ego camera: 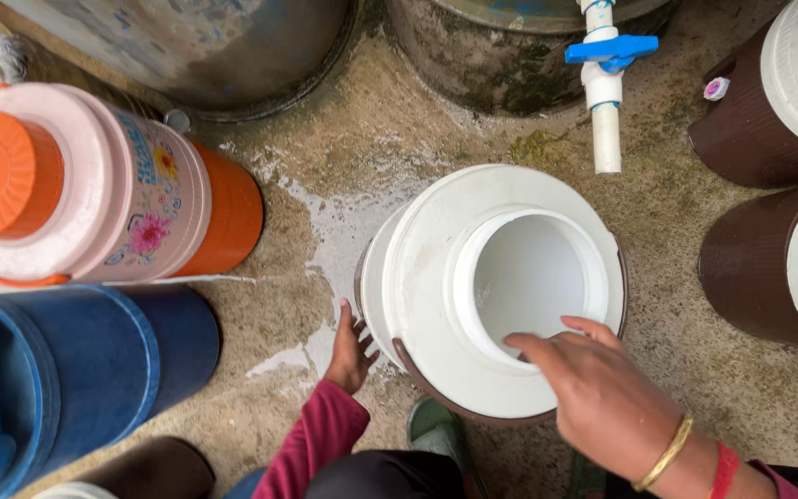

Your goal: The person rinses a plastic water dispenser jug under a running tap, rotating it to wet the outer surface, then fills it with water, caps and shakes it, and empties it. They also rinse the brown lid and the spout area before refilling the jug.

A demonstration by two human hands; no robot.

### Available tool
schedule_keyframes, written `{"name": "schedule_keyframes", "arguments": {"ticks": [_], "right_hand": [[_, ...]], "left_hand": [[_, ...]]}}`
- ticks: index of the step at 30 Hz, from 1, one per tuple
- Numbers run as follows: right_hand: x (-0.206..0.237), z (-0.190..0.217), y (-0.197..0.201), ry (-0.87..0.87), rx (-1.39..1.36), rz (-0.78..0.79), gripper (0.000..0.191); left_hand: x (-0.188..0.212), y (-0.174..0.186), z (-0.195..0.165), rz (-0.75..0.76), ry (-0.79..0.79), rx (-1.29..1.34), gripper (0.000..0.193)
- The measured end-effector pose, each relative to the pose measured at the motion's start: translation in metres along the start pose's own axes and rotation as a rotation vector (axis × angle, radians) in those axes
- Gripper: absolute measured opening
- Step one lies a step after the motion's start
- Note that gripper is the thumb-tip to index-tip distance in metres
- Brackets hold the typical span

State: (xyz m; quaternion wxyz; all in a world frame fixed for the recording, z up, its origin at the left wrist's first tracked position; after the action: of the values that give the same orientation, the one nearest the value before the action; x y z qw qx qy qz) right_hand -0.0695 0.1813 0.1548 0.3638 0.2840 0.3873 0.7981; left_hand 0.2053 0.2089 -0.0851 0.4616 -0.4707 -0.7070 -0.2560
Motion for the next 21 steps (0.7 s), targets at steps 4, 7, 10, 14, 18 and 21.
{"name": "schedule_keyframes", "arguments": {"ticks": [4, 7, 10, 14, 18, 21], "right_hand": [[-0.006, 0.04, -0.021, 0.126, -0.138, -0.193, 0.043], [-0.015, 0.053, -0.039, 0.105, -0.175, -0.293, 0.016], [-0.014, 0.049, -0.038, 0.126, -0.172, -0.381, 0.013], [-0.013, 0.032, -0.02, 0.023, -0.166, -0.451, 0.01], [-0.011, 0.02, -0.005, -0.132, -0.272, -0.5, 0.014], [-0.011, 0.014, -0.002, -0.153, -0.372, -0.504, 0.017]], "left_hand": [[0.001, -0.01, 0.002, 0.16, -0.115, 0.216, 0.083], [0.005, 0.0, 0.024, 0.212, -0.123, 0.39, 0.076], [0.007, 0.003, 0.046, 0.188, -0.067, 0.403, 0.074], [0.029, 0.018, 0.086, 0.042, 0.029, 0.463, 0.08], [0.034, 0.044, 0.073, 0.054, 0.027, 0.606, 0.081], [0.03, 0.087, 0.026, -0.149, -0.161, 0.454, 0.074]]}}
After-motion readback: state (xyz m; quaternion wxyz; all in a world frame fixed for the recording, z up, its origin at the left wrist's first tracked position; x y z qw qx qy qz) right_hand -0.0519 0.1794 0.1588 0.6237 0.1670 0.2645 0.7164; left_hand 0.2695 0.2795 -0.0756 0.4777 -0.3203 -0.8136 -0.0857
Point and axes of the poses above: each hand's wrist, its own x-axis away from the middle knuckle, its own y-axis out of the back of the hand, z = x × y, the point moved 4 cm from there along -x, towards the middle knuckle
